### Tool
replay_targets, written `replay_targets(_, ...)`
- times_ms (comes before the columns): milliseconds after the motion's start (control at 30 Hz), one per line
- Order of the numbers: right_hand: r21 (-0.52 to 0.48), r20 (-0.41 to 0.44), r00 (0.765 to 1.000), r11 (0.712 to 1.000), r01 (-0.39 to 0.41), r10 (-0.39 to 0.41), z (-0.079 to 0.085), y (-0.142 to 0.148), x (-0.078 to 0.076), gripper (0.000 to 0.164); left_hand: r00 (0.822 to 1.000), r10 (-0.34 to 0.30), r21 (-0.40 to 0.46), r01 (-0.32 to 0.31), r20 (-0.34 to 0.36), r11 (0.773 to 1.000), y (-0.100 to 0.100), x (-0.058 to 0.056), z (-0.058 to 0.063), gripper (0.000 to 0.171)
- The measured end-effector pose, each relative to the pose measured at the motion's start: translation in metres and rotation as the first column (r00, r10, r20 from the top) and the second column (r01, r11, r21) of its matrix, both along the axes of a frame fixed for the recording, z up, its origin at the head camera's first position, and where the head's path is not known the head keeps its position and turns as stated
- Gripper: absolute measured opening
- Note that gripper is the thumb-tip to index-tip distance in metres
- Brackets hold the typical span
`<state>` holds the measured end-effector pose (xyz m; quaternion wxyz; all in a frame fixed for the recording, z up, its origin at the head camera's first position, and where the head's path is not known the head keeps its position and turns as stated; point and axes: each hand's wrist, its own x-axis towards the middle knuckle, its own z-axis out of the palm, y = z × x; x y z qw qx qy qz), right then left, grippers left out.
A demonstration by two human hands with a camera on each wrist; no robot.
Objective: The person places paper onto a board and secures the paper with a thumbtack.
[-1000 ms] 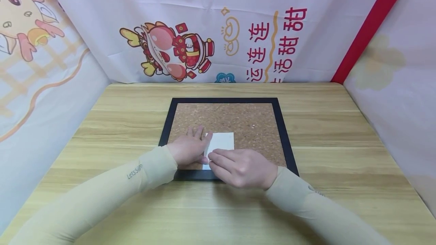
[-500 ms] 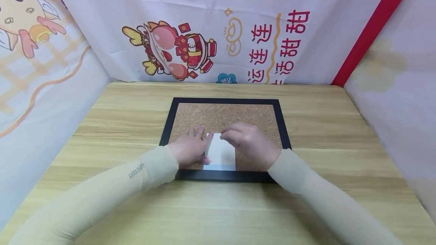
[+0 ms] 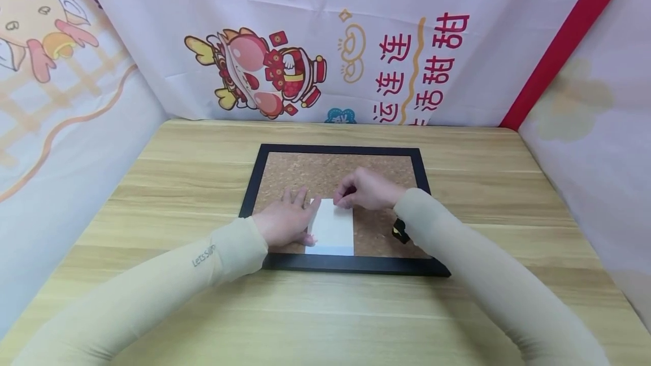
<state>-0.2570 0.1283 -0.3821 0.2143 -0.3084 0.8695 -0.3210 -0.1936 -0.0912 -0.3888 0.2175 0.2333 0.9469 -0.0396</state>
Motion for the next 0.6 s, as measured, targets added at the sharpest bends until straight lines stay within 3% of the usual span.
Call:
replay_targets(133,0.061,0.103,0.995,0.998,-0.016,0.009,-0.006,-0.004,-0.011,0.007,1.0,-0.007,-0.017,0.007,-0.01,1.0,0.001,-0.001,-0.001,0.092)
replay_targets(267,0.171,0.163,0.986,0.985,0.006,-0.034,-0.006,-0.012,-0.016,0.006,1.0,-0.009,-0.026,0.009,-0.012,1.0,0.002,-0.001,-0.002,0.093)
replay_targets(600,0.284,0.173,0.984,0.959,-0.009,-0.042,0.004,-0.035,-0.017,0.009,1.0,-0.01,-0.035,0.01,-0.012,0.999,0.003,-0.001,-0.001,0.091)
